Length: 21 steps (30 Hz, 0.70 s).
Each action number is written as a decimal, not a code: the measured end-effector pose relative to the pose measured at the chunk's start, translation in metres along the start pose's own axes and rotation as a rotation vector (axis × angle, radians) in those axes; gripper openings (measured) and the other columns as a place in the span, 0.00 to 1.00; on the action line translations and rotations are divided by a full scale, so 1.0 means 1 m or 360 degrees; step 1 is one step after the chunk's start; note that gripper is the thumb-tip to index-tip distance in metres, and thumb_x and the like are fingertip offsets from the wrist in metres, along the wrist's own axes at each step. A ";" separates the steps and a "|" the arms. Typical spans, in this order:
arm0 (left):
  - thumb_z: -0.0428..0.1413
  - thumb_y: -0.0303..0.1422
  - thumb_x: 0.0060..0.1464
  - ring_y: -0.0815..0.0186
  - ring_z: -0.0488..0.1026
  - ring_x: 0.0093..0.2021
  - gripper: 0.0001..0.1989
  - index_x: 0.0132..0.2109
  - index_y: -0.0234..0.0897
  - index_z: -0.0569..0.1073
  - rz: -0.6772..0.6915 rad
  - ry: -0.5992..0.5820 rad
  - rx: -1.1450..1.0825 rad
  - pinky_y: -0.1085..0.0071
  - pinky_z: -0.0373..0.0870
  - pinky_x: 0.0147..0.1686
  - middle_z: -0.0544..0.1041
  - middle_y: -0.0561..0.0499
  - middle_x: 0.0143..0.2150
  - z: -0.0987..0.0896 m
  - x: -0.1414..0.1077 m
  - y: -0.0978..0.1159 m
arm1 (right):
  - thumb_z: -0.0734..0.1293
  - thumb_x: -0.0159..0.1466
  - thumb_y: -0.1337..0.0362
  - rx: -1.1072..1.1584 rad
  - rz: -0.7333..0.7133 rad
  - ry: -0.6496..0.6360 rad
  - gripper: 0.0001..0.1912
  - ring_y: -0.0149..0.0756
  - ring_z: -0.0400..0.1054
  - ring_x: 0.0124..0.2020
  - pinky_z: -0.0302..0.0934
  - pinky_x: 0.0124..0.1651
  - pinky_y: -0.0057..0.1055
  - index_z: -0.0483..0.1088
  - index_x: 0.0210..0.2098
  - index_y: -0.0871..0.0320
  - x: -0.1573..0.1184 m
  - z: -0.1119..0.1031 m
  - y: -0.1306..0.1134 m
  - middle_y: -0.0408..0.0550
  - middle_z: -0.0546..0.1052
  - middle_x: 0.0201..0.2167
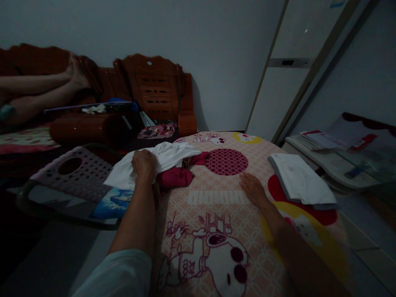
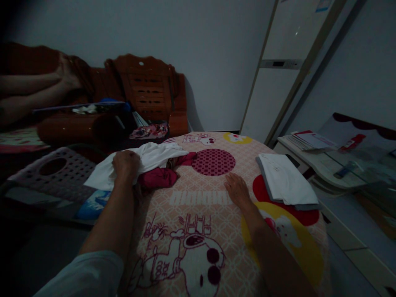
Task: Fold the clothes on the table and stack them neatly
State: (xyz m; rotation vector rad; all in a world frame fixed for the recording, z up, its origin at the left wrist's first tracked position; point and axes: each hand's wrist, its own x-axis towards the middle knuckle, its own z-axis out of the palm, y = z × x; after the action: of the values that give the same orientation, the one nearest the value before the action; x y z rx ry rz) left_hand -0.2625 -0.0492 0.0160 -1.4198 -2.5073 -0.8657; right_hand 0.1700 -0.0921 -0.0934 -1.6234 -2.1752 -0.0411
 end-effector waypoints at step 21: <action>0.56 0.34 0.51 0.44 0.74 0.48 0.16 0.45 0.34 0.80 -0.0058 -0.0129 0.0057 0.55 0.70 0.48 0.80 0.36 0.45 0.002 0.002 0.008 | 0.57 0.69 0.61 -0.0064 -0.0015 0.0037 0.22 0.48 0.64 0.61 0.55 0.65 0.46 0.72 0.56 0.64 -0.002 -0.002 -0.004 0.60 0.72 0.59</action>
State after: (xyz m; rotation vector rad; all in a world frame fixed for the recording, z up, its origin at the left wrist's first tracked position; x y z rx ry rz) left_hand -0.2567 -0.0432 0.0184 -1.4303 -2.6021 -0.7804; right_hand 0.1674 -0.0953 -0.0915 -1.6264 -2.1780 -0.1068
